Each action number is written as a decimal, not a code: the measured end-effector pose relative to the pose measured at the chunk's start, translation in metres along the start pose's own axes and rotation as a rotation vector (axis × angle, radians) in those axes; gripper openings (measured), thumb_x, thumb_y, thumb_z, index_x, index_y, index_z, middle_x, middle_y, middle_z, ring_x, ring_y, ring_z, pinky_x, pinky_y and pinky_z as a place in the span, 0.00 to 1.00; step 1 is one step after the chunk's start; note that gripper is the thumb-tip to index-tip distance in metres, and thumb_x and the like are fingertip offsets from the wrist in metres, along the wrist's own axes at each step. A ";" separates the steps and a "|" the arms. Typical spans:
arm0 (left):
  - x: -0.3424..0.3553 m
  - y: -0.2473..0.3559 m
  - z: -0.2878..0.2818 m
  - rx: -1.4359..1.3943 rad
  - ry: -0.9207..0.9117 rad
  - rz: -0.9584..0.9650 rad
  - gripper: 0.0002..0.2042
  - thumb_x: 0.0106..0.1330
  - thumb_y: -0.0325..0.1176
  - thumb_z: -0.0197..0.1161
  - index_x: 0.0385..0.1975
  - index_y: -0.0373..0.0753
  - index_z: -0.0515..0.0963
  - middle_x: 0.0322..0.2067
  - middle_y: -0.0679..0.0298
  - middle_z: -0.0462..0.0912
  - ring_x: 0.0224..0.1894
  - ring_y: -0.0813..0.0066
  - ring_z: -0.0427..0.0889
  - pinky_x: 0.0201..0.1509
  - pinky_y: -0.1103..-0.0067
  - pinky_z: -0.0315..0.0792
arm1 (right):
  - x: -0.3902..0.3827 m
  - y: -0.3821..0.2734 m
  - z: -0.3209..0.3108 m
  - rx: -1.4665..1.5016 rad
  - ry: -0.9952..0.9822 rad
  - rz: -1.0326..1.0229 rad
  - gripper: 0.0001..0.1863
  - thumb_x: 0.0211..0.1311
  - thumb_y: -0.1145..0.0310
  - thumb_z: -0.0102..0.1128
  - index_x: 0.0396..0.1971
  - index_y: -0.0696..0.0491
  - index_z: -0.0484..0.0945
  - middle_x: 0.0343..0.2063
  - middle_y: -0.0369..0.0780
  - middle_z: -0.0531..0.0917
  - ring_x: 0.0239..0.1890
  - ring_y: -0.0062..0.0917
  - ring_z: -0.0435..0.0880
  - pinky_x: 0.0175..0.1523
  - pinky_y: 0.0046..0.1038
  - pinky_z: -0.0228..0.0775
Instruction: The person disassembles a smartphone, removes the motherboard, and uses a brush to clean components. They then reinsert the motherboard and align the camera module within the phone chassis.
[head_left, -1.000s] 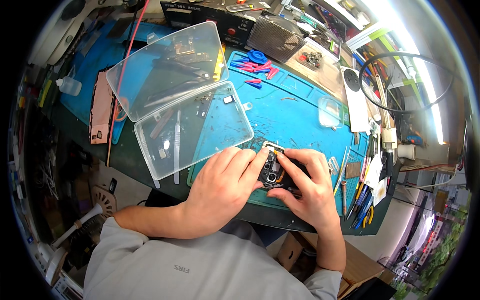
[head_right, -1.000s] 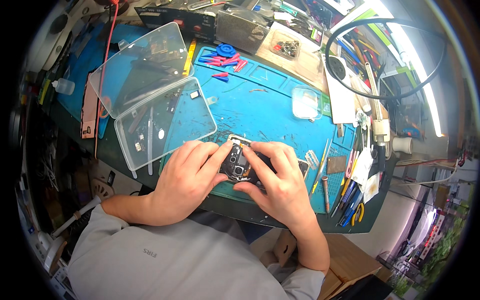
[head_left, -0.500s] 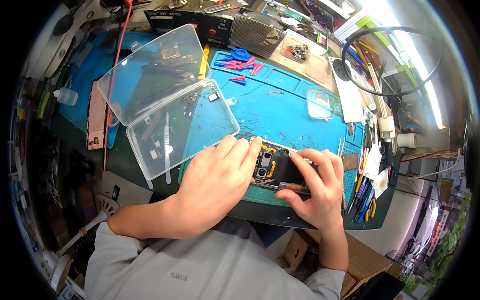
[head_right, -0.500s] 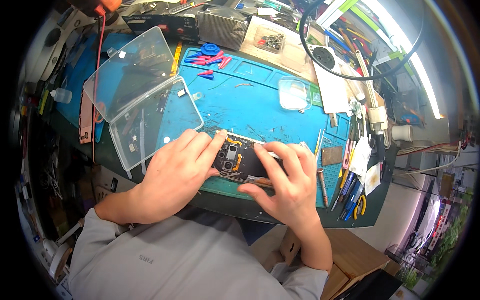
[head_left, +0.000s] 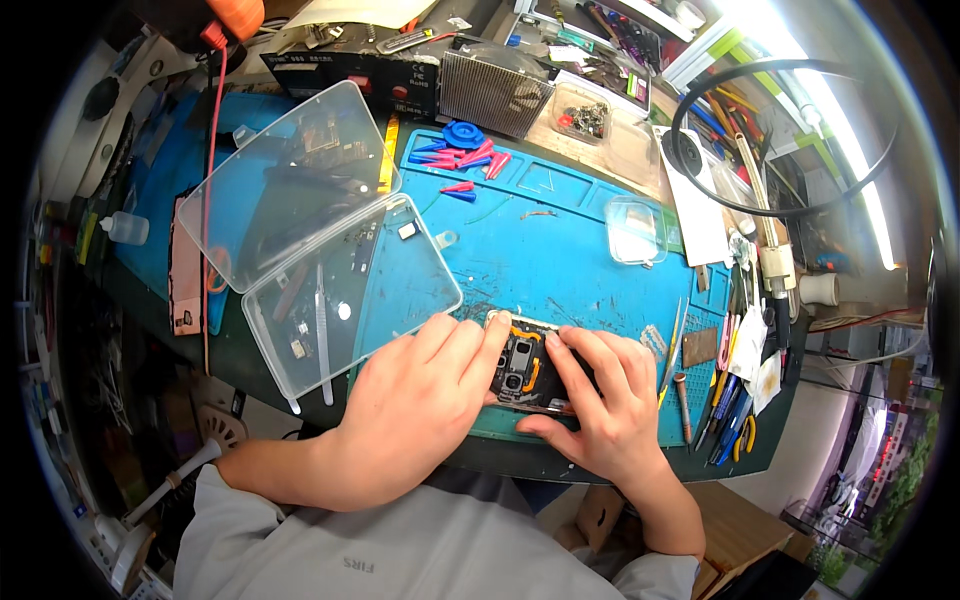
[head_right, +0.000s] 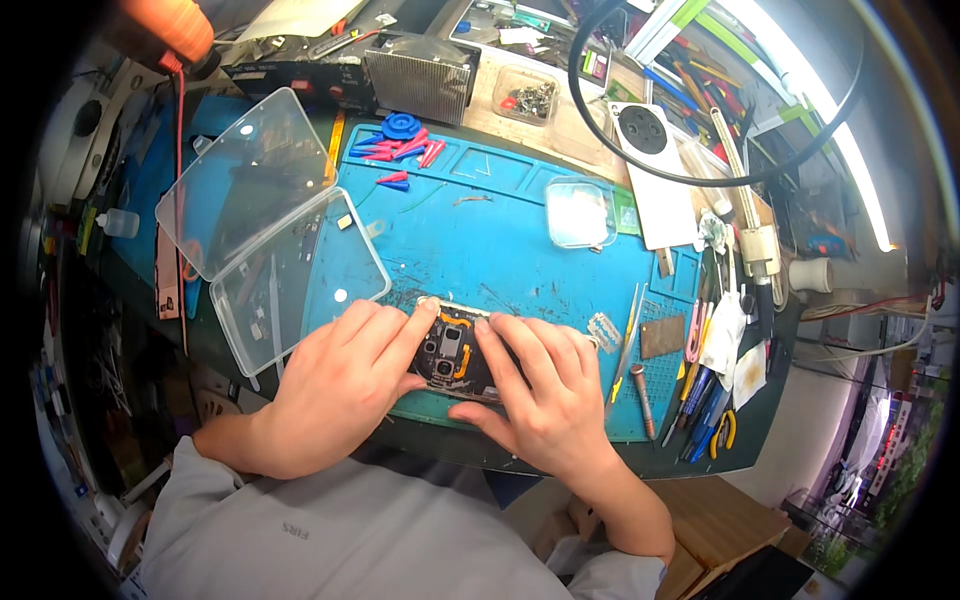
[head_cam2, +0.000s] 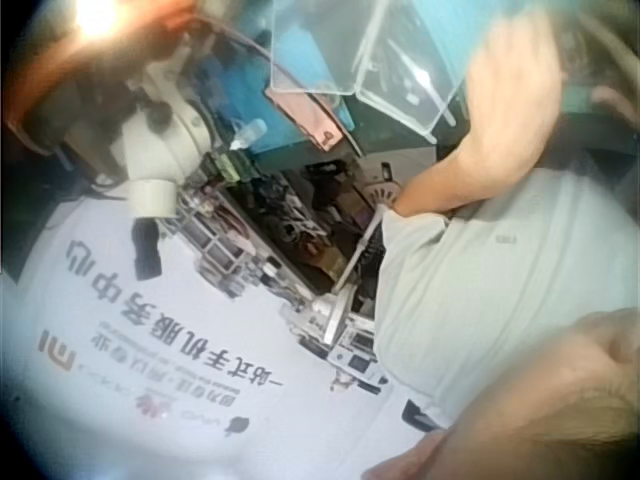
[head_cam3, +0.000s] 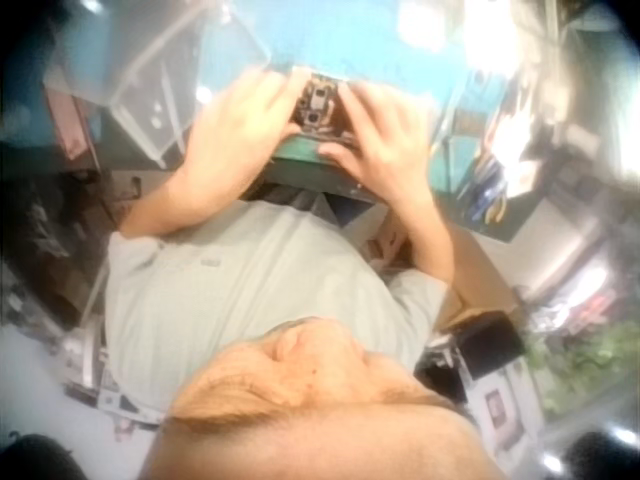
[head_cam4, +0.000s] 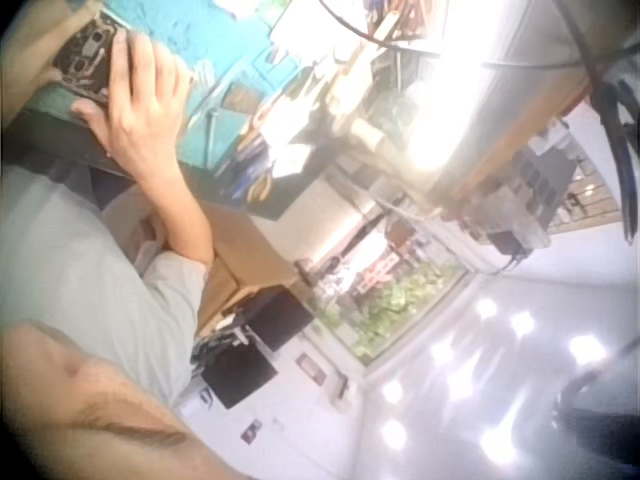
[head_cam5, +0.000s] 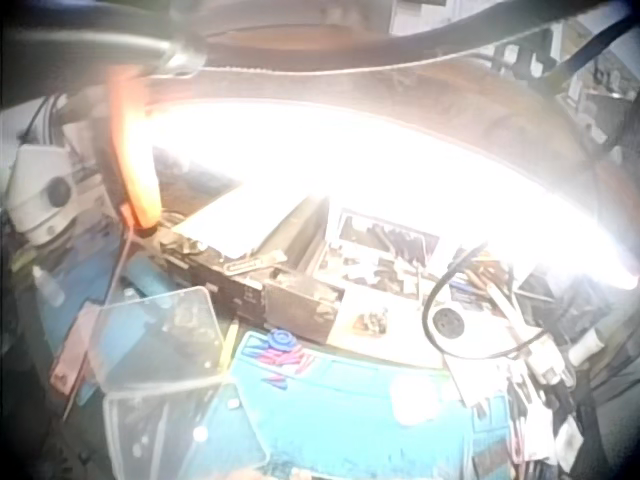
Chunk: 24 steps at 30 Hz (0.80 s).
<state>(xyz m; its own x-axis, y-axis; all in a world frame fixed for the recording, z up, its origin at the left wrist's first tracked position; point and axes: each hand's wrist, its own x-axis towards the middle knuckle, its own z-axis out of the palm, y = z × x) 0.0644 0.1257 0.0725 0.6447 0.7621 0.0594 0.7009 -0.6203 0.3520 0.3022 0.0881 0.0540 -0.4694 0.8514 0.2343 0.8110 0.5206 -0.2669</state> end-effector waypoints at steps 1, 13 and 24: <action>0.000 0.000 -0.001 0.001 -0.010 0.000 0.37 0.50 0.35 0.77 0.63 0.28 0.76 0.40 0.62 0.76 0.45 0.67 0.78 0.43 0.74 0.78 | 0.000 0.000 0.001 -0.001 0.003 0.001 0.40 0.60 0.40 0.70 0.61 0.58 0.81 0.58 0.42 0.79 0.56 0.37 0.78 0.58 0.43 0.68; 0.001 0.000 -0.002 -0.017 -0.042 -0.004 0.37 0.52 0.36 0.76 0.64 0.27 0.75 0.39 0.63 0.76 0.45 0.68 0.78 0.44 0.75 0.78 | 0.006 -0.005 0.003 0.015 -0.012 0.038 0.41 0.59 0.38 0.70 0.60 0.58 0.81 0.55 0.43 0.78 0.54 0.38 0.76 0.59 0.45 0.67; 0.001 0.001 -0.002 0.037 -0.075 0.002 0.38 0.51 0.38 0.75 0.63 0.25 0.75 0.39 0.63 0.75 0.45 0.69 0.77 0.43 0.76 0.76 | -0.004 -0.006 0.013 -0.031 0.149 0.071 0.39 0.56 0.42 0.76 0.52 0.64 0.84 0.53 0.45 0.82 0.49 0.39 0.81 0.52 0.40 0.76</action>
<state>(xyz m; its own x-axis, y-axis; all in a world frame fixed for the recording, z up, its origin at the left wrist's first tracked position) 0.0649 0.1263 0.0747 0.6662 0.7457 -0.0103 0.7095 -0.6295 0.3168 0.2942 0.0824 0.0428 -0.3550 0.8659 0.3523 0.8520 0.4548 -0.2593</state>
